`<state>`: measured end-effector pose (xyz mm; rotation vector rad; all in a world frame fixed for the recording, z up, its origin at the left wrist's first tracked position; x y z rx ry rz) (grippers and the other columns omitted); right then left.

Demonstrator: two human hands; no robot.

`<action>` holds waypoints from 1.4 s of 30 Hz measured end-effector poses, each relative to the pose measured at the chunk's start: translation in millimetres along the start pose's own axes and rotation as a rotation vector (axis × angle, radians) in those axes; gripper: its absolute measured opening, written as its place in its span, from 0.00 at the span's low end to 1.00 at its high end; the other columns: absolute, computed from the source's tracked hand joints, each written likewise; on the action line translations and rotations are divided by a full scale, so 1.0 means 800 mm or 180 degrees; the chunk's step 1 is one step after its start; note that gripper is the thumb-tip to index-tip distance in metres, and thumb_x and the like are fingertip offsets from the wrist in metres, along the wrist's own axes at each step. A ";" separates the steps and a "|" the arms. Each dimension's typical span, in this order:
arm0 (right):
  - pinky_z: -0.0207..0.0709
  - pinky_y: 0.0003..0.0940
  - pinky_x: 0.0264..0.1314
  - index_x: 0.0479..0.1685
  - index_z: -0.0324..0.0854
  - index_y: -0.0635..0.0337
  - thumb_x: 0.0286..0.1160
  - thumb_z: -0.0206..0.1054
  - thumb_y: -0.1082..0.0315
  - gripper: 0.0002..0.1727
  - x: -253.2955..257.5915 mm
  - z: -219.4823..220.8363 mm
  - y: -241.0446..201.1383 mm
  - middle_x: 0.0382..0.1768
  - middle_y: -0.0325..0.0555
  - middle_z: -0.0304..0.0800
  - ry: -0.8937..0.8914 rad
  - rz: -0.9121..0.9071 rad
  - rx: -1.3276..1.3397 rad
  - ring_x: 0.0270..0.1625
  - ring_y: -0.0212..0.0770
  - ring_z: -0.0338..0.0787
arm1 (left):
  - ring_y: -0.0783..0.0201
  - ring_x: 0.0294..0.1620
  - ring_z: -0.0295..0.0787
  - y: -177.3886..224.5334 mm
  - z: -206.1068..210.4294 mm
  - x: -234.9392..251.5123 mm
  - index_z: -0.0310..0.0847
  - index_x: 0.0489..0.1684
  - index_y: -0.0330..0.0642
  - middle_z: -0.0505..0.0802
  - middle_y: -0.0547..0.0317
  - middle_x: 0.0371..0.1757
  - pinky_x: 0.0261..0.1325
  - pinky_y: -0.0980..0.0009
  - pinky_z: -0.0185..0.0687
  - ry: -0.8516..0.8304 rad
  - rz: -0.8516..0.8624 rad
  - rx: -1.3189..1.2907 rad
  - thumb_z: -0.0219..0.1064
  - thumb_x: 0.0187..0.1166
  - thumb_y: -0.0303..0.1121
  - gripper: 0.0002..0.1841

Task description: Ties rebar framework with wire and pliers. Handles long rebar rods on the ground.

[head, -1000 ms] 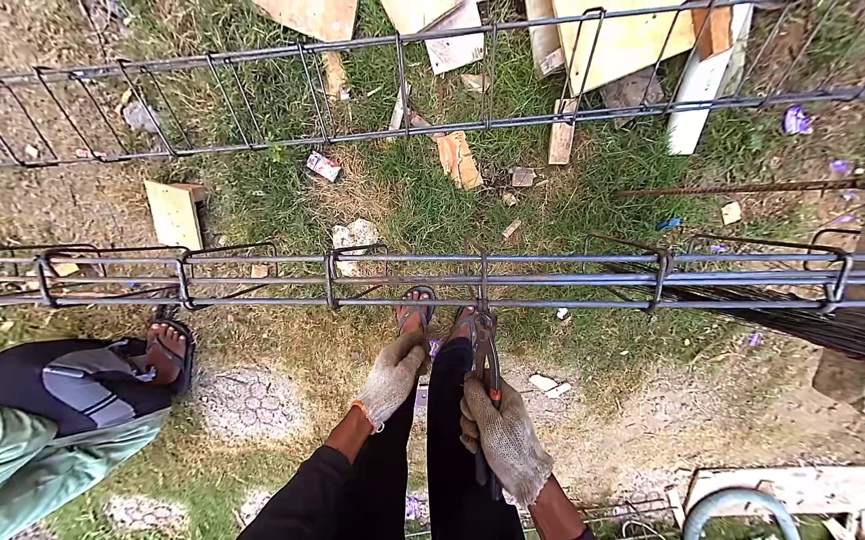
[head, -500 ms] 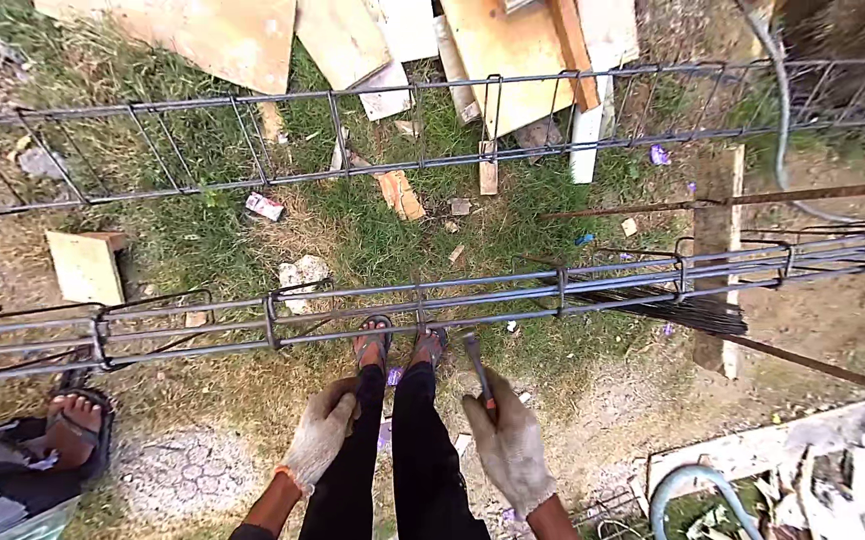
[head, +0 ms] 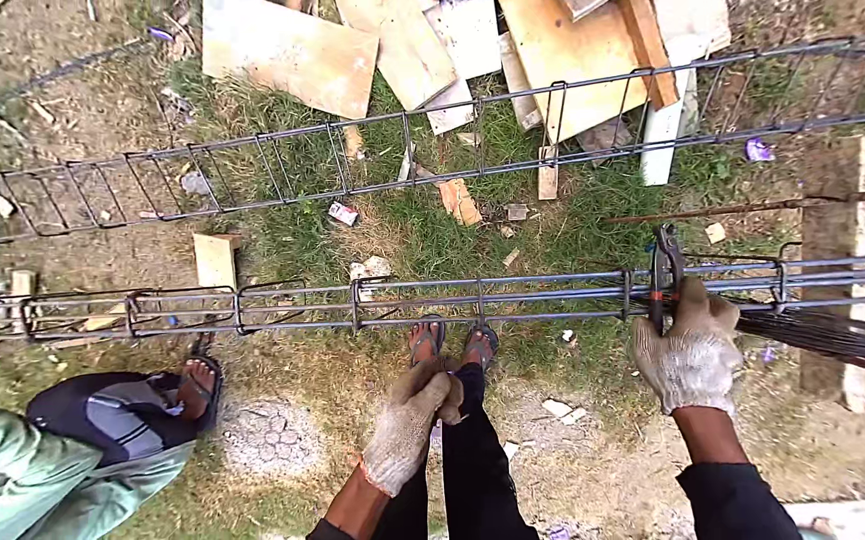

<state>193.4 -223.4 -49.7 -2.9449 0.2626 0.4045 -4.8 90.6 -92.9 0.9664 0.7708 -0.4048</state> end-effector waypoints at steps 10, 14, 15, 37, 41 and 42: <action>0.85 0.58 0.62 0.69 0.83 0.62 0.75 0.70 0.58 0.25 -0.088 -0.023 -0.068 0.66 0.60 0.86 -0.0051 -0.0665 0.1228 0.63 0.55 0.89 | 0.47 0.45 0.95 0.014 0.033 -0.004 0.79 0.57 0.25 0.93 0.35 0.48 0.52 0.52 0.94 0.0664 -0.0211 -0.0440 0.53 0.90 0.29 0.14; 0.90 0.38 0.58 0.58 0.90 0.58 0.84 0.62 0.62 0.16 -0.165 0.051 -0.134 0.50 0.42 0.95 -0.1480 -0.0491 0.2475 0.52 0.34 0.94 | 0.49 0.58 0.91 0.004 0.053 -0.001 0.81 0.63 0.28 0.92 0.39 0.59 0.62 0.53 0.90 0.0845 -0.0328 -0.0741 0.59 0.87 0.29 0.15; 0.89 0.37 0.60 0.59 0.90 0.57 0.86 0.59 0.62 0.17 -0.179 0.065 -0.142 0.50 0.40 0.96 -0.1704 -0.0308 0.2721 0.52 0.32 0.94 | 0.52 0.57 0.91 0.005 0.057 -0.001 0.83 0.61 0.29 0.92 0.41 0.56 0.61 0.56 0.89 0.0888 -0.0294 -0.0648 0.60 0.86 0.30 0.14; 0.73 0.36 0.20 0.49 0.89 0.57 0.86 0.61 0.61 0.13 -0.156 0.048 -0.155 0.21 0.40 0.79 -0.2839 0.0006 0.3452 0.19 0.37 0.76 | 0.62 0.45 0.91 0.084 0.090 0.024 0.91 0.44 0.40 0.95 0.56 0.43 0.50 0.64 0.87 -0.0069 0.0458 0.0812 0.60 0.83 0.32 0.12; 0.81 0.34 0.25 0.56 0.89 0.55 0.82 0.62 0.65 0.13 -0.114 0.028 -0.169 0.32 0.38 0.90 -0.2423 -0.0266 0.2862 0.25 0.34 0.84 | 0.66 0.50 0.93 0.108 0.078 0.053 0.91 0.53 0.43 0.97 0.61 0.47 0.57 0.65 0.89 -0.0051 0.0423 0.1193 0.59 0.85 0.35 0.14; 0.85 0.34 0.31 0.54 0.90 0.55 0.82 0.63 0.64 0.13 -0.100 0.022 -0.173 0.37 0.37 0.92 -0.2239 -0.0351 0.2648 0.30 0.32 0.87 | 0.68 0.51 0.93 0.112 0.073 0.061 0.90 0.58 0.46 0.96 0.64 0.49 0.58 0.65 0.90 -0.0056 0.0385 0.1432 0.60 0.85 0.37 0.14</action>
Point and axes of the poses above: each hand's wrist, its own x-axis towards the middle knuckle, its own z-axis out of the palm, y = z × x, the point moved 9 cm from there along x, towards the middle knuckle
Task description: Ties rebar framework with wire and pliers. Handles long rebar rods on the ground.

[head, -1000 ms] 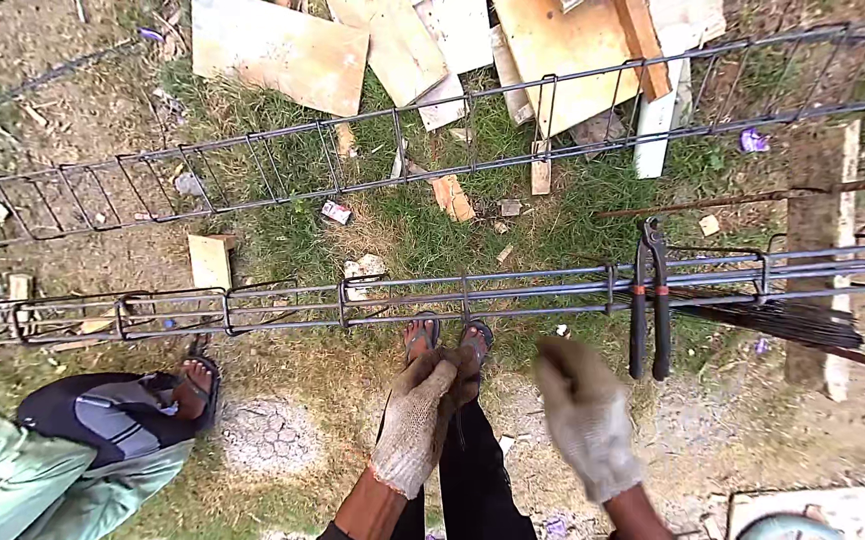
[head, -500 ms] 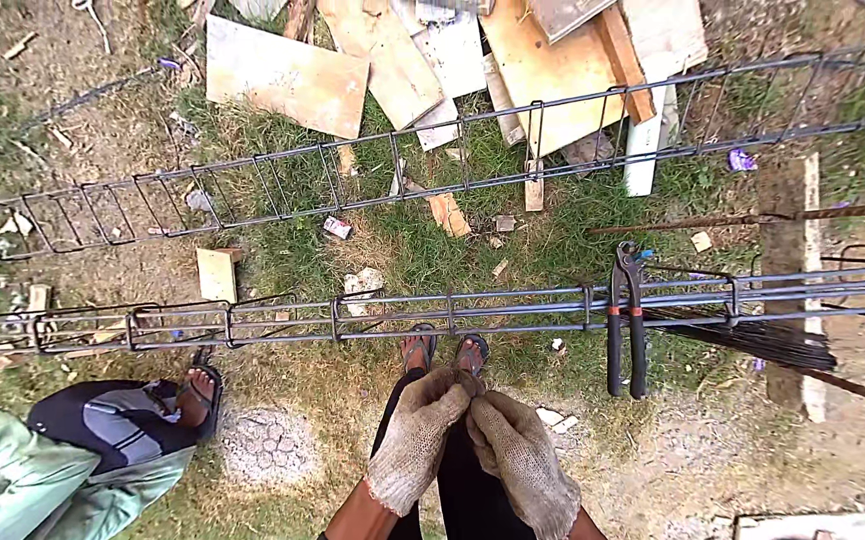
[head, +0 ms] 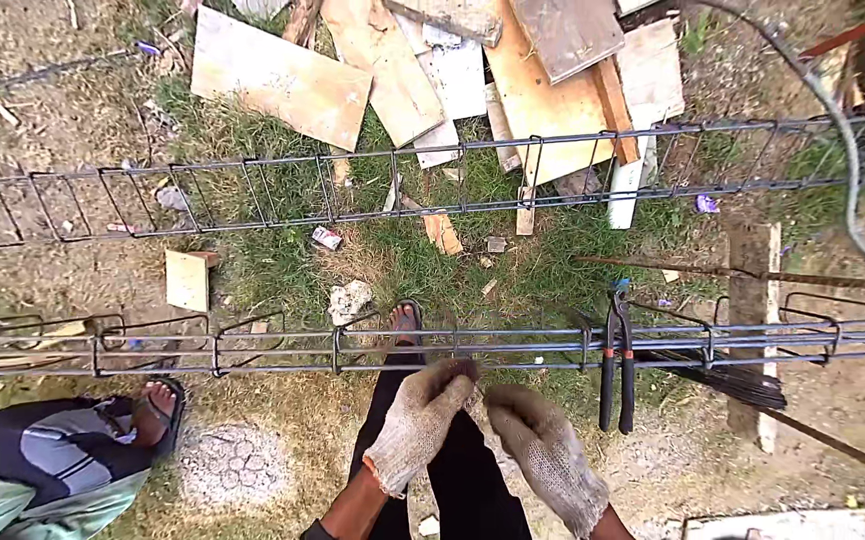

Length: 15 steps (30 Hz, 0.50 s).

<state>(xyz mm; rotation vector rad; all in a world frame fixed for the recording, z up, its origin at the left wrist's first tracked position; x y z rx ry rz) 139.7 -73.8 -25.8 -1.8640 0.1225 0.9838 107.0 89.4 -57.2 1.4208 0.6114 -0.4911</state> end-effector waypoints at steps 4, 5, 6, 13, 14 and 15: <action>0.89 0.34 0.52 0.51 0.94 0.51 0.81 0.63 0.60 0.14 0.039 -0.018 -0.029 0.44 0.34 0.96 0.0323 -0.0075 -0.1056 0.45 0.28 0.93 | 0.71 0.50 0.92 -0.004 -0.046 0.022 0.86 0.68 0.54 0.95 0.69 0.49 0.59 0.61 0.89 0.0196 -0.0075 0.1121 0.60 0.85 0.47 0.19; 0.89 0.35 0.52 0.50 0.94 0.49 0.81 0.62 0.59 0.14 0.051 -0.019 -0.033 0.43 0.34 0.96 0.0326 -0.0098 -0.1373 0.45 0.28 0.93 | 0.70 0.51 0.92 0.000 -0.060 0.030 0.86 0.68 0.54 0.95 0.68 0.50 0.61 0.59 0.89 0.0247 0.0034 0.1413 0.60 0.85 0.46 0.19; 0.88 0.38 0.52 0.49 0.94 0.48 0.81 0.61 0.58 0.15 0.061 -0.017 -0.035 0.42 0.33 0.96 0.0279 -0.0110 -0.1676 0.44 0.30 0.93 | 0.68 0.52 0.92 0.003 -0.072 0.036 0.86 0.68 0.53 0.95 0.66 0.50 0.62 0.57 0.88 0.0294 0.0185 0.1697 0.59 0.86 0.46 0.19; 0.84 0.59 0.61 0.58 0.91 0.39 0.85 0.56 0.54 0.17 0.088 0.002 -0.049 0.52 0.41 0.96 -0.0805 0.0982 -0.3286 0.58 0.48 0.93 | 0.56 0.63 0.88 0.002 -0.093 0.078 0.87 0.66 0.55 0.94 0.61 0.58 0.69 0.46 0.80 -0.0009 0.0327 0.2542 0.60 0.85 0.46 0.18; 0.83 0.60 0.62 0.59 0.91 0.39 0.86 0.56 0.54 0.17 0.091 0.002 -0.053 0.53 0.42 0.95 -0.0931 0.1059 -0.3411 0.59 0.49 0.93 | 0.56 0.65 0.87 0.001 -0.092 0.082 0.87 0.67 0.55 0.93 0.61 0.59 0.70 0.46 0.78 -0.0086 0.0283 0.2549 0.59 0.86 0.46 0.18; 0.83 0.61 0.61 0.58 0.91 0.40 0.85 0.56 0.54 0.17 0.093 0.002 -0.056 0.53 0.43 0.95 -0.1041 0.1104 -0.3530 0.59 0.50 0.93 | 0.57 0.66 0.87 0.000 -0.091 0.086 0.86 0.67 0.56 0.93 0.62 0.60 0.72 0.47 0.77 -0.0148 0.0262 0.2566 0.58 0.86 0.46 0.18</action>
Point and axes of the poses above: each hand's wrist, its own x-axis towards the middle knuckle, its own z-axis out of the palm, y = z × x, the point moved 9 cm from there along x, towards the middle knuckle
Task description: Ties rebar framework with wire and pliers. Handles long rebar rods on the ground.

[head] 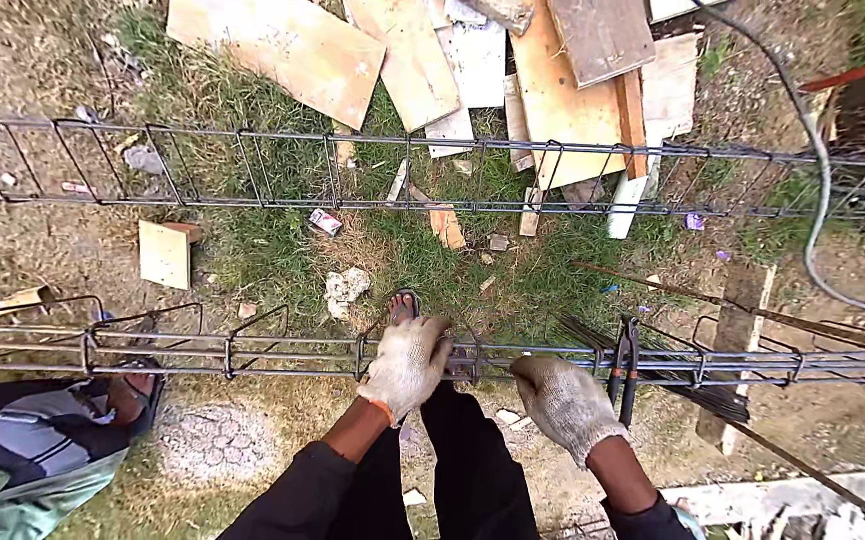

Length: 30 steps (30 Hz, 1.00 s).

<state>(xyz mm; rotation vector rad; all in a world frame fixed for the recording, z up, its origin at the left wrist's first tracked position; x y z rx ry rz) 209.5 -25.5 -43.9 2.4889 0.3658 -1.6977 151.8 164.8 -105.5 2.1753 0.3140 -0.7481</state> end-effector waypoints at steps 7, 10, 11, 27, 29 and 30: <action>0.83 0.63 0.56 0.55 0.90 0.40 0.84 0.57 0.55 0.15 0.013 -0.014 -0.020 0.53 0.46 0.94 -0.0339 0.0039 -0.0626 0.59 0.54 0.92 | 0.57 0.67 0.86 0.002 0.008 0.020 0.85 0.69 0.57 0.93 0.62 0.62 0.72 0.49 0.77 -0.0407 -0.0045 0.0047 0.55 0.89 0.46 0.19; 0.83 0.62 0.56 0.53 0.90 0.41 0.83 0.58 0.55 0.15 0.014 -0.015 -0.023 0.51 0.46 0.94 -0.0407 -0.0035 -0.0659 0.58 0.54 0.92 | 0.58 0.64 0.88 -0.005 0.009 0.025 0.86 0.67 0.56 0.93 0.62 0.59 0.68 0.49 0.81 -0.0358 -0.0025 0.0045 0.55 0.89 0.45 0.18; 0.83 0.62 0.56 0.52 0.91 0.41 0.82 0.58 0.55 0.14 0.013 -0.016 -0.021 0.50 0.45 0.94 -0.0432 -0.0079 -0.0634 0.57 0.54 0.92 | 0.57 0.63 0.89 -0.007 0.009 0.026 0.86 0.67 0.56 0.93 0.61 0.59 0.68 0.49 0.82 -0.0344 -0.0022 0.0023 0.56 0.89 0.45 0.17; 0.83 0.65 0.41 0.44 0.90 0.46 0.77 0.65 0.56 0.09 0.086 -0.061 -0.074 0.40 0.49 0.93 -0.0420 -0.1171 -0.1151 0.46 0.57 0.93 | 0.54 0.61 0.87 0.030 0.024 0.014 0.88 0.63 0.56 0.92 0.60 0.58 0.68 0.45 0.75 0.0171 -0.0114 0.0186 0.64 0.82 0.41 0.15; 0.82 0.66 0.41 0.45 0.89 0.46 0.76 0.67 0.58 0.09 0.097 -0.067 -0.094 0.41 0.51 0.93 -0.0469 -0.1331 -0.1386 0.46 0.60 0.92 | 0.54 0.63 0.87 0.030 0.028 0.010 0.88 0.63 0.55 0.93 0.60 0.59 0.71 0.44 0.74 0.0283 -0.0249 0.0234 0.62 0.83 0.42 0.15; 0.81 0.67 0.41 0.45 0.89 0.47 0.75 0.68 0.60 0.08 0.098 -0.070 -0.105 0.41 0.52 0.92 -0.0469 -0.1425 -0.1503 0.46 0.61 0.92 | 0.53 0.64 0.87 0.031 0.025 0.005 0.88 0.63 0.54 0.93 0.58 0.59 0.71 0.44 0.74 0.0446 -0.0300 0.0227 0.62 0.84 0.41 0.15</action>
Point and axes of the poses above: each hand's wrist, its own x-axis towards the middle knuckle, its own z-axis out of the palm, y = z × x, the point moved 9 cm from there along x, towards the middle knuckle
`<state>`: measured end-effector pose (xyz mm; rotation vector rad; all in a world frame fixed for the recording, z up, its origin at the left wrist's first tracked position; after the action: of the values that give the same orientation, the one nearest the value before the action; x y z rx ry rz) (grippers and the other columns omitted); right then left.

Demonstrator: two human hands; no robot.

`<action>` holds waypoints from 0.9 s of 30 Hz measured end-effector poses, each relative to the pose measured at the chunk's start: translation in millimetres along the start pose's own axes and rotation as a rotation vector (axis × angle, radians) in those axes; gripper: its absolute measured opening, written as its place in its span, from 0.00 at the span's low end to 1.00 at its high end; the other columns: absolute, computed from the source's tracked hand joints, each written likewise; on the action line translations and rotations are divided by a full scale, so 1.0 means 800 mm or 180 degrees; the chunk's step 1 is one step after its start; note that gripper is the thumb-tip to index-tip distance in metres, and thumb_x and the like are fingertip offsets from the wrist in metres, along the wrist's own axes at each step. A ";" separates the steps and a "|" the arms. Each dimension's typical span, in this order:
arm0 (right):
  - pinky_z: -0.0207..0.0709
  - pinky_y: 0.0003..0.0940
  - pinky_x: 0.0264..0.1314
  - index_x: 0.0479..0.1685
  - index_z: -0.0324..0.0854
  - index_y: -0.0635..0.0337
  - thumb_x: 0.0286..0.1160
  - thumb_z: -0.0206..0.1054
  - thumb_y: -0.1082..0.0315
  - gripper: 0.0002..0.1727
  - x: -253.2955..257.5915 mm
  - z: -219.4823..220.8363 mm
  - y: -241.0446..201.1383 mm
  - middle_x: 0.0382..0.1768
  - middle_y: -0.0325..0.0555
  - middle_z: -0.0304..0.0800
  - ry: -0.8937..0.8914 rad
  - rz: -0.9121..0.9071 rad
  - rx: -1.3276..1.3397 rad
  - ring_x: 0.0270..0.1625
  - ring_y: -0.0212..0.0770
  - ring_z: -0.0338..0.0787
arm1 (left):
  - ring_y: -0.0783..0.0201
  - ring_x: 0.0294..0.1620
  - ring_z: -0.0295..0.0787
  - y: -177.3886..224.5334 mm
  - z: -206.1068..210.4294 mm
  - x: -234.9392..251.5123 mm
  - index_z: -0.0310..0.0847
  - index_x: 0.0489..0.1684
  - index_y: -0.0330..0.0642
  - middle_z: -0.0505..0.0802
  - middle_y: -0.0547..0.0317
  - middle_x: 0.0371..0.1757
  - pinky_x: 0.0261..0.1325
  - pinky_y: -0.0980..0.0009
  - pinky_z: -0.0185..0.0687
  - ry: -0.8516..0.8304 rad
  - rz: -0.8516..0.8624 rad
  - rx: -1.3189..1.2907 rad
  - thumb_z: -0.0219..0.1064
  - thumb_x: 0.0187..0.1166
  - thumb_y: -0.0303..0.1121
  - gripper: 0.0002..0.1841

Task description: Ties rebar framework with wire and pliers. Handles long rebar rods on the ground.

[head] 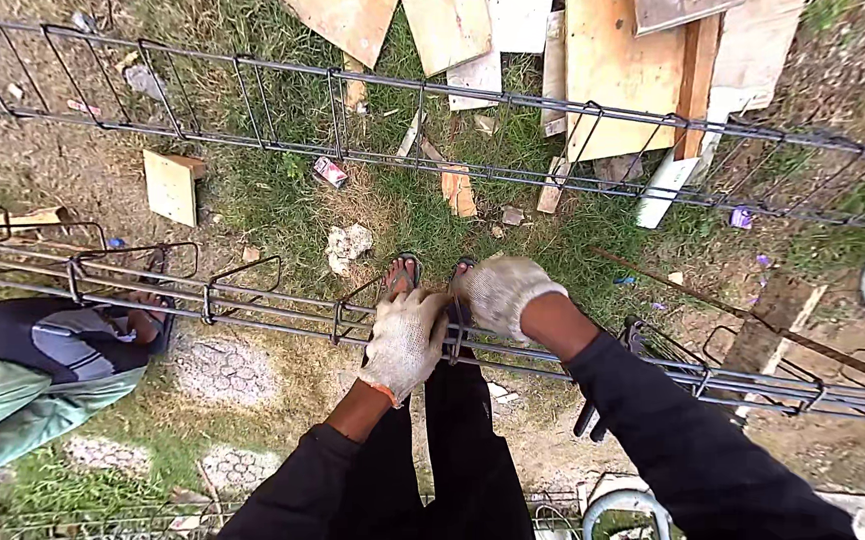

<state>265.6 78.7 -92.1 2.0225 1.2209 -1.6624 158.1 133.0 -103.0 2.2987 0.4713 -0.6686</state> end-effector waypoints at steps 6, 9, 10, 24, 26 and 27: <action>0.76 0.66 0.52 0.39 0.88 0.56 0.78 0.65 0.67 0.07 0.019 -0.029 -0.038 0.40 0.55 0.90 0.0132 -0.0684 -0.0799 0.48 0.61 0.89 | 0.52 0.63 0.88 -0.001 0.002 -0.019 0.89 0.60 0.50 0.94 0.57 0.57 0.76 0.43 0.71 0.0350 -0.0076 0.0103 0.61 0.83 0.40 0.15; 0.76 0.65 0.52 0.36 0.89 0.55 0.78 0.66 0.65 0.08 0.023 -0.029 -0.039 0.38 0.52 0.90 0.0315 -0.0876 -0.0952 0.46 0.59 0.89 | 0.52 0.58 0.89 -0.003 0.007 -0.005 0.90 0.54 0.48 0.94 0.56 0.51 0.74 0.43 0.71 -0.0087 -0.0150 0.0108 0.60 0.85 0.41 0.13; 0.76 0.65 0.53 0.36 0.89 0.53 0.78 0.66 0.64 0.08 0.023 -0.027 -0.039 0.39 0.51 0.90 0.0366 -0.0957 -0.1014 0.46 0.58 0.89 | 0.54 0.58 0.89 -0.004 0.010 0.000 0.89 0.52 0.49 0.94 0.58 0.50 0.75 0.43 0.71 -0.0319 -0.0201 0.0090 0.60 0.86 0.42 0.13; 0.76 0.58 0.40 0.30 0.83 0.58 0.72 0.67 0.73 0.04 0.013 -0.011 -0.048 0.31 0.51 0.85 0.0752 -0.1257 -0.1097 0.37 0.56 0.87 | 0.60 0.34 0.91 -0.029 0.040 0.043 0.90 0.34 0.51 0.93 0.60 0.31 0.41 0.47 0.86 -0.1389 -0.0701 -0.1192 0.72 0.76 0.42 0.07; 0.76 0.56 0.37 0.30 0.83 0.56 0.70 0.68 0.72 0.03 0.016 -0.011 -0.042 0.30 0.49 0.85 0.0870 -0.1301 -0.0973 0.35 0.54 0.87 | 0.62 0.35 0.93 -0.026 0.043 0.051 0.89 0.40 0.45 0.95 0.57 0.35 0.43 0.54 0.90 -0.1522 -0.0741 -0.1774 0.73 0.74 0.35 0.06; 0.77 0.56 0.37 0.32 0.84 0.55 0.70 0.68 0.72 0.02 0.018 -0.010 -0.038 0.32 0.48 0.86 0.0897 -0.1307 -0.0924 0.36 0.54 0.87 | 0.61 0.37 0.94 -0.024 0.043 0.055 0.89 0.44 0.43 0.95 0.55 0.38 0.45 0.56 0.92 -0.1635 -0.0794 -0.1964 0.74 0.74 0.33 0.08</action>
<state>248.7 109.1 -93.2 1.9602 1.9589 -1.2709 172.1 128.6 -160.4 1.4384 0.6139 -1.0296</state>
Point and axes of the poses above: each hand's wrist, its own x-axis towards the middle knuckle, its own z-axis out of the palm, y = z × x, the point moved 9 cm from there along x, towards the middle knuckle
